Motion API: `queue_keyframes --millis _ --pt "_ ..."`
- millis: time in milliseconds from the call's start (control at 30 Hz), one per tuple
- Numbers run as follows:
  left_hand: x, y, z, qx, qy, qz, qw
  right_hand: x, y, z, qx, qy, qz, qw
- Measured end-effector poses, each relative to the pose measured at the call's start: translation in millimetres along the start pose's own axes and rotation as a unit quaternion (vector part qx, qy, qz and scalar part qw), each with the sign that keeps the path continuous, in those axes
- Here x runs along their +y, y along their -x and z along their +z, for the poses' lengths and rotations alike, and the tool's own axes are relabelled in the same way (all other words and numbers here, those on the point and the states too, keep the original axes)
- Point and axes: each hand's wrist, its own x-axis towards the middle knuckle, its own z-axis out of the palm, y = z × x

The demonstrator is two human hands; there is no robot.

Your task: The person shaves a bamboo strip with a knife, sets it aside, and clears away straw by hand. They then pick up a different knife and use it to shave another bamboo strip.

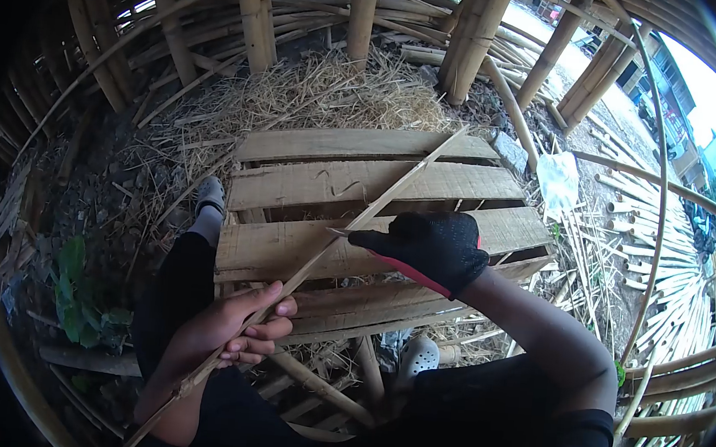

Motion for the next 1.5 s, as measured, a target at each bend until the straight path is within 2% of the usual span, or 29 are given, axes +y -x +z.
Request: queue_keyframes --millis 67,200,400,467,567,633,733,833,900,967,1000,1033,1100,1133,1167,1233,1300,1367,1433,1467,1500 --pt "0.3 1.1 0.3 0.002 -0.003 -0.001 1.000 5.5 0.3 15.6 0.081 0.070 -0.079 0.991" --pt "-0.9 1.5 -2.2 0.001 -0.018 -0.001 1.000 3.7 -3.9 13.0 0.101 0.069 -0.108 0.987" --pt "0.4 3.9 1.2 0.015 -0.024 -0.011 1.000 11.4 -15.1 25.8 0.034 0.058 -0.060 0.996" --pt "-1.1 3.8 1.9 0.016 -0.026 -0.010 0.999 15.2 -21.6 27.4 0.053 0.087 0.043 0.994" --pt "-1.8 3.4 4.7 0.035 -0.019 -0.013 0.999 5.3 -18.5 26.5 0.098 0.130 0.025 0.986" --pt "-2.6 3.1 3.7 0.034 -0.025 -0.009 0.999 22.0 -27.3 39.7 0.070 0.087 0.046 0.993" --pt "-2.8 2.9 5.3 0.038 -0.027 -0.003 0.999 22.0 -31.2 41.8 0.112 0.152 0.038 0.981" --pt "-3.9 3.7 7.9 0.042 -0.022 0.005 0.999 10.0 -31.8 24.2 0.062 0.151 -0.010 0.986" --pt "-4.8 3.2 6.1 0.041 -0.017 0.000 0.999 21.8 -39.6 31.8 0.079 0.183 -0.012 0.980" --pt "-4.7 -3.2 1.7 0.031 -0.004 0.012 0.999 30.2 -43.5 46.7 0.031 0.144 0.083 0.986" --pt "-3.7 -1.5 4.1 0.049 -0.029 0.019 0.998 21.3 -37.5 38.3 0.100 0.177 0.008 0.979" --pt "-3.0 0.3 6.7 0.049 -0.031 0.020 0.998 22.9 -38.2 37.6 0.102 0.177 0.009 0.979" --pt "-4.0 3.4 10.1 0.050 -0.032 0.007 0.998 31.6 -38.9 35.8 0.026 0.204 0.001 0.979" --pt "-5.4 2.5 8.1 0.061 -0.030 0.012 0.998 41.4 -40.5 30.2 0.036 0.202 0.002 0.979" --pt "-5.5 2.2 6.9 0.060 -0.031 0.009 0.998 59.2 -39.9 42.3 0.064 0.212 0.044 0.974" --pt "-4.2 1.5 5.2 0.062 -0.079 0.020 0.995 61.8 -37.0 29.2 0.047 0.197 0.066 0.977" --pt "-2.8 -1.2 1.9 0.054 -0.069 0.025 0.996 45.9 -32.3 7.4 -0.069 0.170 0.101 0.978" --pt "-2.9 0.4 2.5 0.052 -0.056 0.029 0.997 36.9 -23.5 3.6 -0.032 0.161 0.079 0.983" --pt "-3.1 2.2 10.9 0.074 -0.103 0.094 0.988 23.8 -14.3 -4.2 0.125 0.048 -0.004 0.991" --pt "-3.2 1.3 11.5 0.076 -0.102 0.095 0.987 13.8 -10.9 -6.7 0.145 -0.053 -0.015 0.988" --pt "-3.4 -0.2 11.4 0.080 -0.141 0.136 0.977 4.4 -9.6 -7.2 0.144 -0.073 -0.056 0.985"
